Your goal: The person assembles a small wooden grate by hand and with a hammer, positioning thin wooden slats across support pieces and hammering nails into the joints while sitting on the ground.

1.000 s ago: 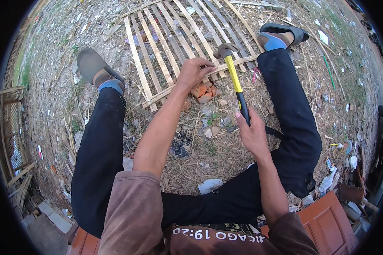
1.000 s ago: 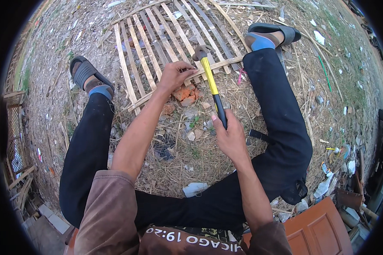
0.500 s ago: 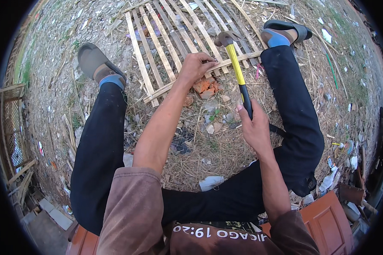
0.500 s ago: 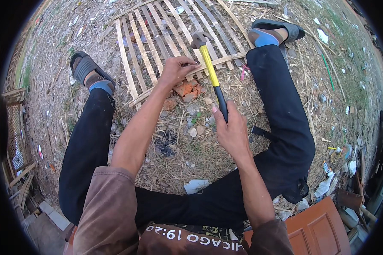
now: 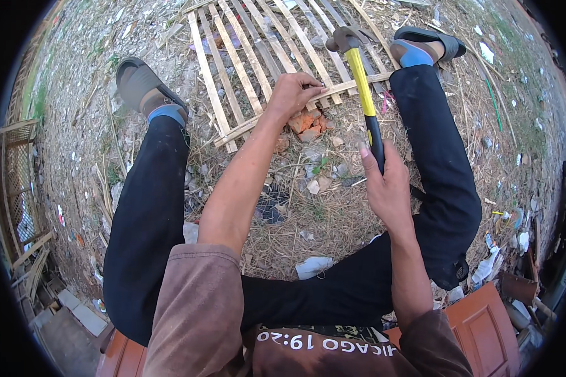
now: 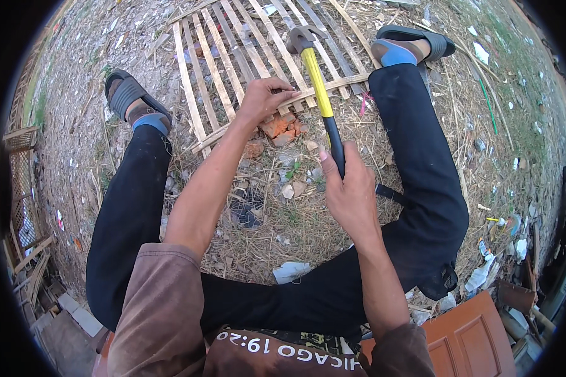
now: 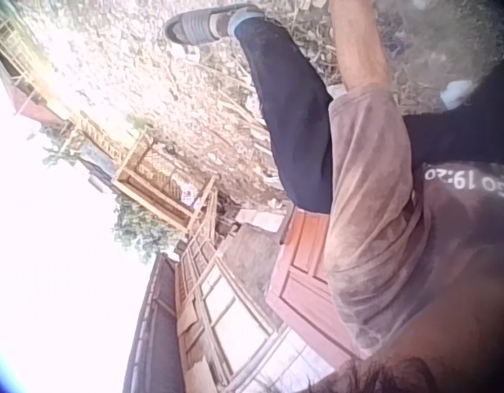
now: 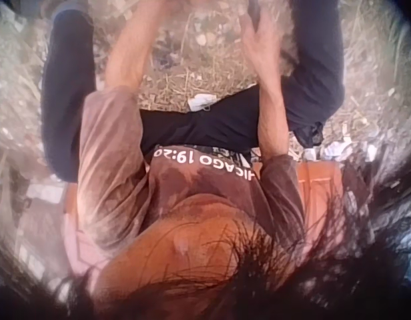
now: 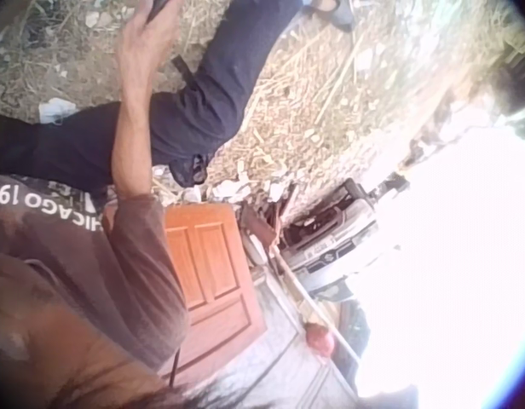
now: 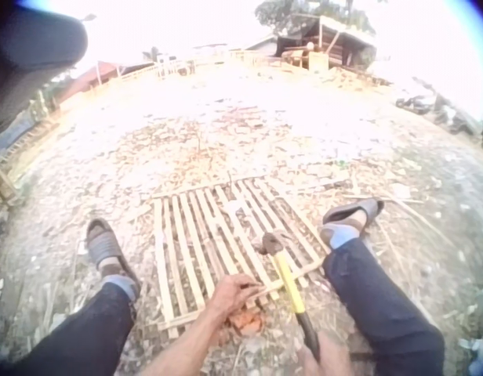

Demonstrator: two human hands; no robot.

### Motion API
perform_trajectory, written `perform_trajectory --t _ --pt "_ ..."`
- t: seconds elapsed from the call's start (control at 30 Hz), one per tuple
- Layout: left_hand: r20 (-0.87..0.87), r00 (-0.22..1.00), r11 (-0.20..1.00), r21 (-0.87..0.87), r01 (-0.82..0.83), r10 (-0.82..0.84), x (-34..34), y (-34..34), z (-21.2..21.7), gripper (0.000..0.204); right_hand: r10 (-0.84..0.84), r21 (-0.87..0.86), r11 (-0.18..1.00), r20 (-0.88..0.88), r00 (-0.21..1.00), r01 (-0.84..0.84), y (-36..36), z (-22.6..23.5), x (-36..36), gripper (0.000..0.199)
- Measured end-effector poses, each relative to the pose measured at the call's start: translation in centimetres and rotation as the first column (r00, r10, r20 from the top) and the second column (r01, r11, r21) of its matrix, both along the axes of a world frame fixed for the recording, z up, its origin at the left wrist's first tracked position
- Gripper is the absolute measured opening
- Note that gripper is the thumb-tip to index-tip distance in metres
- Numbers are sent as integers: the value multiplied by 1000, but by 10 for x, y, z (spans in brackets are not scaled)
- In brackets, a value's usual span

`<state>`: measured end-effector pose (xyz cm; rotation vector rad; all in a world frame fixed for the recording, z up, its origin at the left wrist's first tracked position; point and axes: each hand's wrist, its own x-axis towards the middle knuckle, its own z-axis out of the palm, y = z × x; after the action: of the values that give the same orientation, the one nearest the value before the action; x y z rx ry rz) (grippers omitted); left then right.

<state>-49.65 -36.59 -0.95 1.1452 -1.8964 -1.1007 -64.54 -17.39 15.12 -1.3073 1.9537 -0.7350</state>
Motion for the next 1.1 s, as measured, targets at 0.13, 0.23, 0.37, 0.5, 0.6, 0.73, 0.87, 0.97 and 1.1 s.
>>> perform_trajectory --t 0.13,0.23,0.37,0.5,0.6,0.73,0.87,0.97,1.1 --pt "100 994 997 50 -58 53 34 2 1 23 129 77 989 -22 991 -127 4 -50 16 20" --pt "100 995 998 53 -33 27 24 -2 2 23 67 64 996 -16 998 -66 5 -33 13 21" --pt "88 996 997 75 -35 29 24 -2 -4 23 43 -6 999 -2 999 -43 -3 -15 12 24" --pt "44 999 996 84 7 -11 23 -6 -10 26 61 53 997 -19 998 -60 6 -41 11 25" --pt "81 996 999 41 17 -20 21 -6 -5 25 60 8 998 -50 997 -59 8 -49 9 24" --pt "80 995 992 116 54 -63 28 -4 2 23 36 -28 999 -2 999 -36 -3 -26 10 23" --pt "102 982 951 284 122 -156 35 -5 15 29 39 -42 998 6 999 -38 -1 -24 7 24" --pt "-196 981 975 214 55 -13 35 -9 5 26 51 -5 999 -16 999 -51 8 -31 7 23" --pt "78 991 891 -449 -63 109 46 -6 -8 29 78 56 996 -64 995 -75 10 -45 8 23"
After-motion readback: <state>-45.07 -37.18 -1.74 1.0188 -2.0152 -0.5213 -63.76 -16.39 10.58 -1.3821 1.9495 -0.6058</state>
